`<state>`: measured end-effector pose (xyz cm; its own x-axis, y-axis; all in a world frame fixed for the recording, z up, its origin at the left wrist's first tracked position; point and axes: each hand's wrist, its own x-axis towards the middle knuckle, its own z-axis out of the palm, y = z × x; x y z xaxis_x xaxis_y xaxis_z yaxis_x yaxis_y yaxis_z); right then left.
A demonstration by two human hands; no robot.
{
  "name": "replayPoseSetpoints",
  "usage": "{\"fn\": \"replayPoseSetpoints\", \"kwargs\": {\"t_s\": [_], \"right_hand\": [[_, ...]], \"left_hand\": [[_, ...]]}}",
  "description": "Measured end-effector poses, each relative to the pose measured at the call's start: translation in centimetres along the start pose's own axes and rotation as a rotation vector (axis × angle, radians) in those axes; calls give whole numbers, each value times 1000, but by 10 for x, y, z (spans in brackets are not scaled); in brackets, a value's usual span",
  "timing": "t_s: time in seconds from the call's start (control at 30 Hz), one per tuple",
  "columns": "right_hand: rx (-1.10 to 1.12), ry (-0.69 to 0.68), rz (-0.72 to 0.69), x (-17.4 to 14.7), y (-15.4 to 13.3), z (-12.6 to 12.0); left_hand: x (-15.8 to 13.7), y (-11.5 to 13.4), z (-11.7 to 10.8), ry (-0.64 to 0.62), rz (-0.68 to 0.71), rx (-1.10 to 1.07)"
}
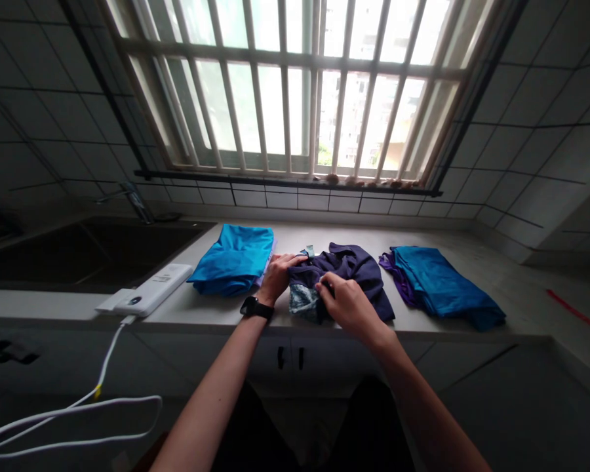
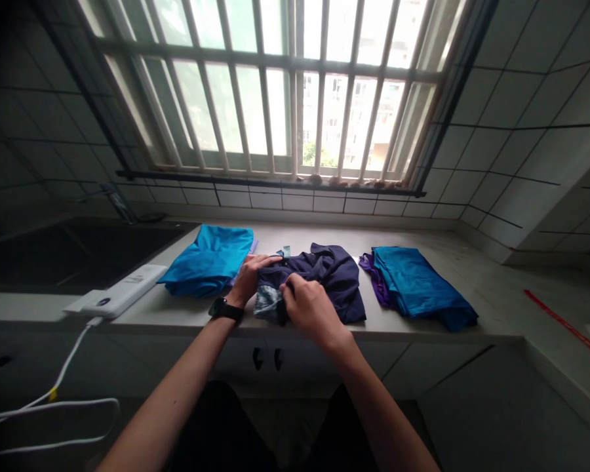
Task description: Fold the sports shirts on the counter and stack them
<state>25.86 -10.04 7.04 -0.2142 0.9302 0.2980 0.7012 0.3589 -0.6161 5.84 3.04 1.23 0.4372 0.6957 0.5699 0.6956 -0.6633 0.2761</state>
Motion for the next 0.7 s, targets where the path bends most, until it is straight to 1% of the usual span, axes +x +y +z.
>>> {"fn": "replayPoseSetpoints", "kwargs": {"t_s": [0.03, 0.07, 0.1, 0.13, 0.17, 0.2, 0.23, 0.27, 0.3, 0.33, 0.37, 0.4, 0.43, 0.47, 0.53, 0.6, 0.63, 0.67, 0.7], "right_hand": [[104, -162, -55, -18, -18, -10], [217, -416, -134, -33, -34, -20], [305, -701, -239, -43, -47, -30], [373, -898, -332, -49, -55, -39], [419, -983, -387, -48, -57, -45], [428, -948, -404, -43, -54, -49], [400, -801, -378, -33, -45, -50], [329, -568, -308, -21, -31, -49], [215, -321, -228, -7, -15, -45], [63, -116, -133, 7, 4, -39], [-106, 19, -25, 20, 23, -32], [-259, 60, 83, 30, 42, -25], [-373, 28, 184, 37, 59, -19], [-448, -4, 254, 42, 73, -13], [-505, -44, 333, 42, 91, -8], [-461, -16, 330, 34, 95, -12], [-411, 1, 299, 27, 92, -17], [-345, -10, 248, 18, 86, -23], [-265, -73, 184, 9, 78, -31]], "left_hand": [[-1, 1, -2, 5, 0, -31], [-2, 2, -3, 11, -1, -65], [-2, 2, -4, 23, -11, -99], [-3, 3, -5, 35, -28, -127], [-4, 3, -5, 46, -52, -148], [-5, 4, -5, 53, -77, -161], [-5, 5, -5, 52, -96, -170], [-6, 6, -6, 45, -105, -181], [-6, 7, -6, 40, -107, -195], [-6, 8, -7, 34, -101, -216], [-5, 8, -7, 33, -96, -240], [-5, 9, -8, 34, -91, -263], [-4, 9, -9, 36, -90, -280], [-4, 9, -9, 36, -94, -287], [-3, 8, -9, 31, -120, -267], [-3, 6, -9, 26, -151, -235], [-3, 5, -8, 33, -160, -223], [-3, 3, -6, 53, -166, -212], [-4, 2, -5, 82, -170, -201]]}}
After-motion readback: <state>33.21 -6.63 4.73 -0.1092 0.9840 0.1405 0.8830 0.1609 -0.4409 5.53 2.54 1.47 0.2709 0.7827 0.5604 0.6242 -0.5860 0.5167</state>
